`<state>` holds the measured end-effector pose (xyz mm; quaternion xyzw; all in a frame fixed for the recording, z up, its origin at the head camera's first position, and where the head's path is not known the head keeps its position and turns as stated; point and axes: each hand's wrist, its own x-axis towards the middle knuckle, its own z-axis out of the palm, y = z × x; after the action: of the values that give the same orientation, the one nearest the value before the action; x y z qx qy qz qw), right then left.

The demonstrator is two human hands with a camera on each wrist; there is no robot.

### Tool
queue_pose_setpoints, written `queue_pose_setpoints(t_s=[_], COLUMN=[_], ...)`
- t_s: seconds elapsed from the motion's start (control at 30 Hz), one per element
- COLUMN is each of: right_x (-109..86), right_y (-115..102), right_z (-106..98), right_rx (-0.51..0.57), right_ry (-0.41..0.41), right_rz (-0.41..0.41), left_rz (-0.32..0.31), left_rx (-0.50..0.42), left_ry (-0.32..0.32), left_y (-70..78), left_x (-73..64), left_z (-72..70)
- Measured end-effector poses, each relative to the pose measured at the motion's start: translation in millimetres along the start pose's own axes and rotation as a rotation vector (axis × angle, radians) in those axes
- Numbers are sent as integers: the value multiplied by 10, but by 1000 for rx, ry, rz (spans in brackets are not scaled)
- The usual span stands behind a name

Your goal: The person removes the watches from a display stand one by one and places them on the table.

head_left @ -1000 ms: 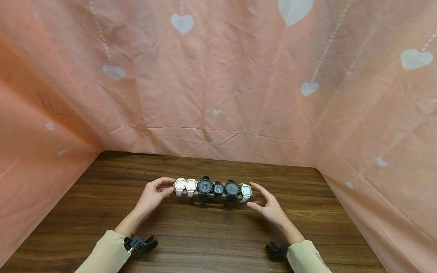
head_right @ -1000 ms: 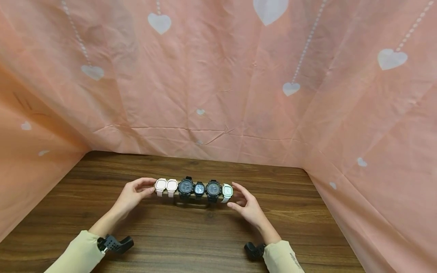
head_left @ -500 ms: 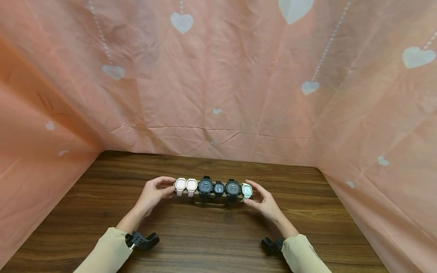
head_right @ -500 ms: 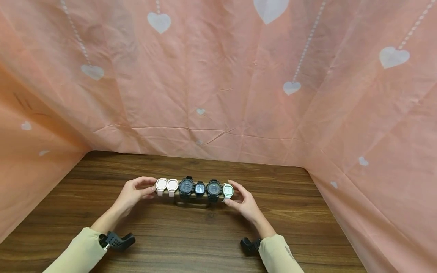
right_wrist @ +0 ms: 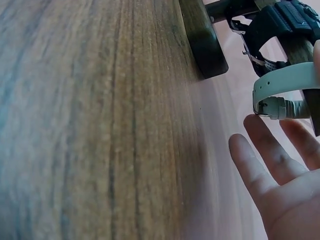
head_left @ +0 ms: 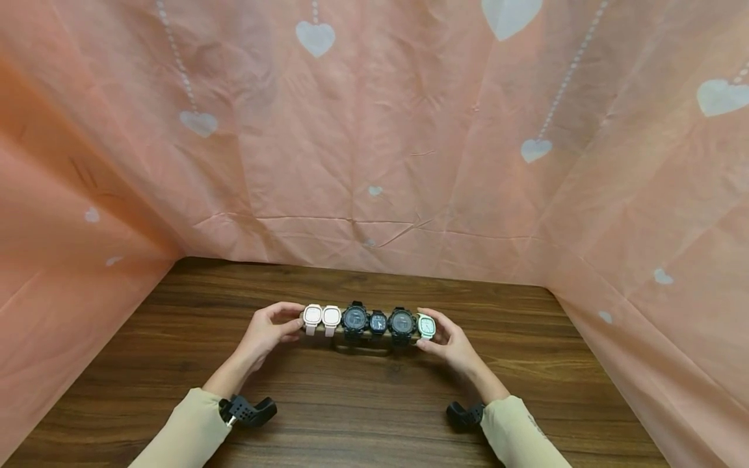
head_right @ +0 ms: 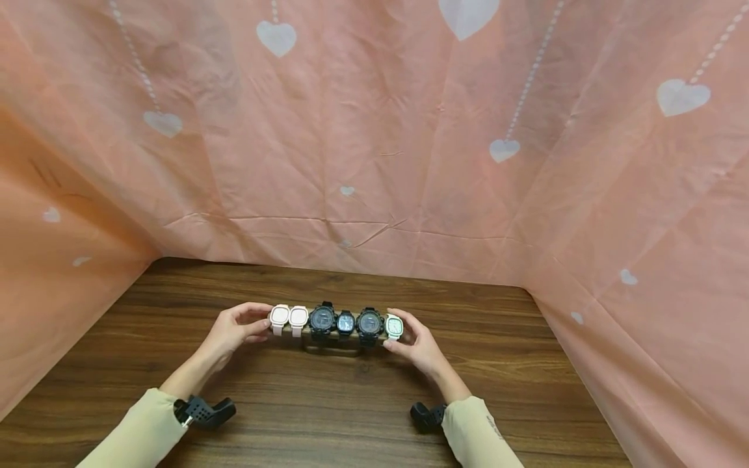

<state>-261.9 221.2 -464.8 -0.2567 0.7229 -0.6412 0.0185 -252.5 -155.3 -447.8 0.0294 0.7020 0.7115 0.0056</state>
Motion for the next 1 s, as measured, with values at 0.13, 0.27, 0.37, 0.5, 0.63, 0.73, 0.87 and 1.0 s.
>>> queue_pose_setpoints(t_s=[0.13,0.27,0.37,0.5,0.63,0.73,0.87,1.0], right_x=[9,3,-4,-9,8,21,26,30], right_y=[-11,-11,-10,-13,3,17,28,33], right_z=[-4,-20,-27,-35,-41,-39,-43,-50], right_rx=[30,32,18,16,46,102,174,167], right_ry=[-14,-18,-13,-4,-15,-44,-73,-69], right_rz=[8,14,19,24,15,10,7,2], left_rz=[-5,-4,-1,1,4,4,3,3], left_rx=[5,1,-5,-17,-28,-28,-28,-40], left_ry=[6,8,8,4,4,6,9,10], left_y=[9,13,11,16,20,20,14,3], left_x=[-5,-11,-16,-21,-22,-25,-23,-23], left_z=[7,20,24,25,24,22,25,31])
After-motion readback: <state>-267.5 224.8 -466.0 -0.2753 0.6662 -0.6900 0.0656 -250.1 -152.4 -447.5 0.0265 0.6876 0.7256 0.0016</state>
